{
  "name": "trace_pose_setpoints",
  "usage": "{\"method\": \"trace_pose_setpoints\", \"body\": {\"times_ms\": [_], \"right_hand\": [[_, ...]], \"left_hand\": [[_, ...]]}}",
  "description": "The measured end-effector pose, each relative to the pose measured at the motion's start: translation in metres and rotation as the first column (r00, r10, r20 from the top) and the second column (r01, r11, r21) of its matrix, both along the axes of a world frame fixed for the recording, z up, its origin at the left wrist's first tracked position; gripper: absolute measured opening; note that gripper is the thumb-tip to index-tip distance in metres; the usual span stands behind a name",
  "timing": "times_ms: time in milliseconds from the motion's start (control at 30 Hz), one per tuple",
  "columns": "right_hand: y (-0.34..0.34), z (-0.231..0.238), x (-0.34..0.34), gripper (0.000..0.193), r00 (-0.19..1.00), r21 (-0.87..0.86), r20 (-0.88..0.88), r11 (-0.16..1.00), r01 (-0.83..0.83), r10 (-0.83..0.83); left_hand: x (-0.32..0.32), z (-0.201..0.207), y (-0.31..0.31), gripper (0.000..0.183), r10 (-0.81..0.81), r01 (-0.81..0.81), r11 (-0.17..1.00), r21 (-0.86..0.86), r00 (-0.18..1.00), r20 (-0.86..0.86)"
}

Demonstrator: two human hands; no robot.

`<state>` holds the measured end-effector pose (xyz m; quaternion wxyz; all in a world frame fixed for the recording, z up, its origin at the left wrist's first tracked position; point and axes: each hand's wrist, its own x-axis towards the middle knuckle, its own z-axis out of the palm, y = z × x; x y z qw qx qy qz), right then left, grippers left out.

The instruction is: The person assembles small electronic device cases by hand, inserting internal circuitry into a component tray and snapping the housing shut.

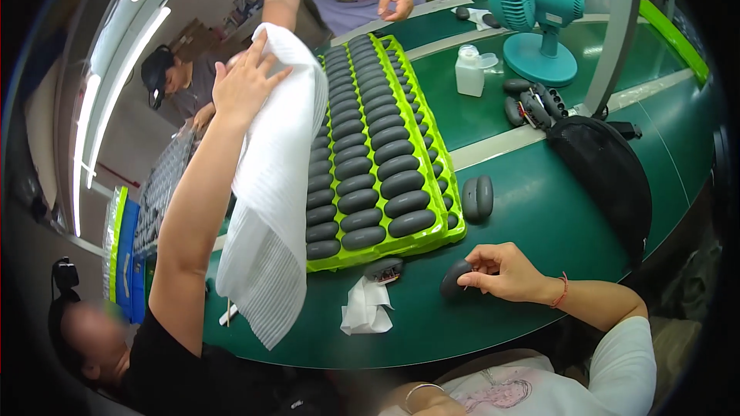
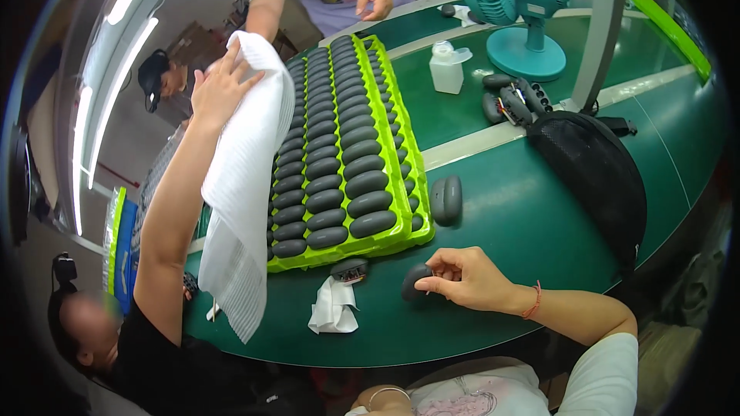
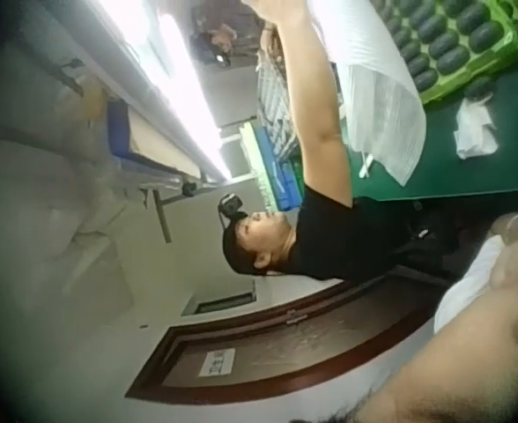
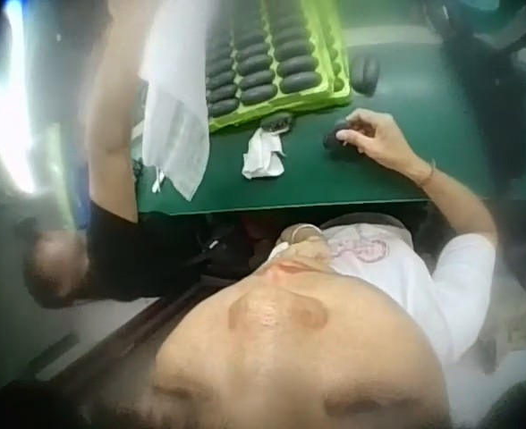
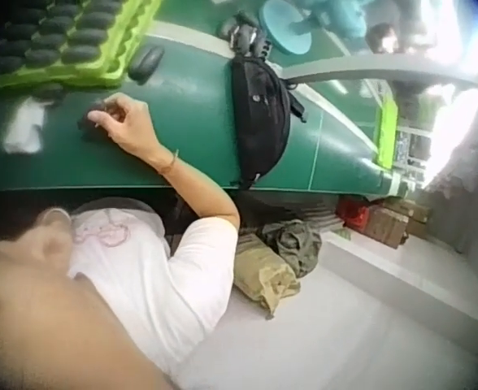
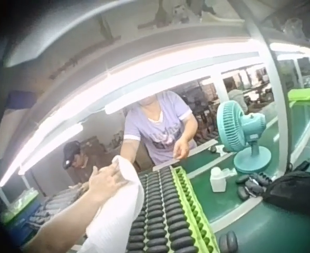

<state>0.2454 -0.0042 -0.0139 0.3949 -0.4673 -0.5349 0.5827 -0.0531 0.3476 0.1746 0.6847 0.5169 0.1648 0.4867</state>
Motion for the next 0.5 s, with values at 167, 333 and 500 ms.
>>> {"method": "trace_pose_setpoints", "body": {"times_ms": [167,333,500], "right_hand": [[0.002,0.014,-0.013,0.024,0.998,0.104,0.047,0.994,-0.043,0.038],[0.006,0.009,-0.022,0.025,0.998,0.111,0.001,0.992,-0.059,0.059],[0.006,0.004,-0.007,0.022,0.989,-0.027,-0.143,0.999,0.017,-0.020]], "left_hand": [[-0.035,-0.001,0.012,0.062,-0.255,0.255,0.967,0.011,0.967,0.010],[-0.141,0.014,-0.008,0.055,0.945,0.553,0.224,0.803,0.077,-0.317],[0.011,-0.154,-0.255,0.056,0.804,0.361,0.179,0.915,0.483,-0.347]]}}
